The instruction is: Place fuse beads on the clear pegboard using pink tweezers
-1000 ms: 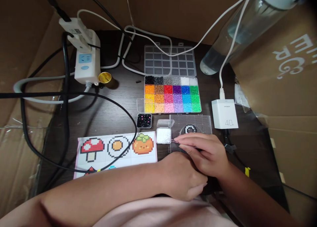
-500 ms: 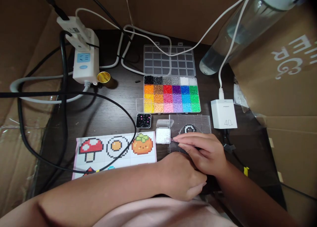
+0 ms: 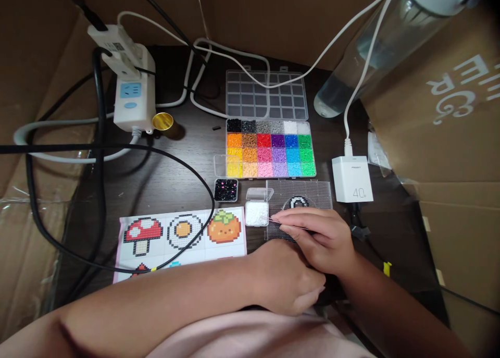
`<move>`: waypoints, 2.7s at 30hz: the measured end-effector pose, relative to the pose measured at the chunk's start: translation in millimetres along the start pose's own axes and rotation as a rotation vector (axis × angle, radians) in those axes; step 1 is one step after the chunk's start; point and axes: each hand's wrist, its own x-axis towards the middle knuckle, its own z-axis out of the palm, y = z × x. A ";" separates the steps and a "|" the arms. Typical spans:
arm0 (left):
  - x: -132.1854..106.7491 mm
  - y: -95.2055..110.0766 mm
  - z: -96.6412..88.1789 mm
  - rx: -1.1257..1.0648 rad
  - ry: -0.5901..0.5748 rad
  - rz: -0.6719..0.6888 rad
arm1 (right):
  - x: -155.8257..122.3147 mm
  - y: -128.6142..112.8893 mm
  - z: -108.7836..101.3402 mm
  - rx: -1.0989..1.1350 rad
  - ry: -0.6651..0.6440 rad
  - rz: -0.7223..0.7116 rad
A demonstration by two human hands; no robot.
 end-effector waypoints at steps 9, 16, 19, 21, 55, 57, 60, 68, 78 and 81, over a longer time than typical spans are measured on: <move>-1.3 -0.7 3.5 -0.044 0.018 -0.006 | 0.8 -0.6 -0.4 -0.005 0.014 0.026; 0.3 -1.0 1.8 -0.048 0.027 0.001 | 0.5 -1.4 -1.8 -0.013 0.009 0.031; 0.7 -1.6 1.1 -0.041 0.039 0.010 | 0.2 -1.0 -1.0 -0.002 -0.001 0.020; 0.6 -2.0 1.6 -0.043 0.045 0.012 | -0.1 -0.5 -0.5 -0.003 -0.001 0.018; -2.6 -1.3 5.6 -0.055 0.033 -0.022 | 2.8 -1.8 0.6 0.014 0.018 0.023; -2.9 -2.1 4.5 -0.061 0.045 -0.012 | 2.0 -3.7 -5.7 0.015 0.056 0.028; -2.5 -3.7 1.2 -0.052 0.046 0.004 | -5.3 -5.0 -22.8 0.011 0.180 0.085; -0.6 -3.9 -5.3 -0.052 0.044 0.015 | -45.7 15.8 -45.0 -0.066 0.473 0.369; -1.2 -4.4 -3.9 -0.072 0.033 0.009 | -42.9 22.1 -34.6 -0.144 0.426 0.295; -0.8 -4.2 -4.5 -0.065 0.034 0.006 | -42.9 22.4 -34.8 -0.140 0.409 0.274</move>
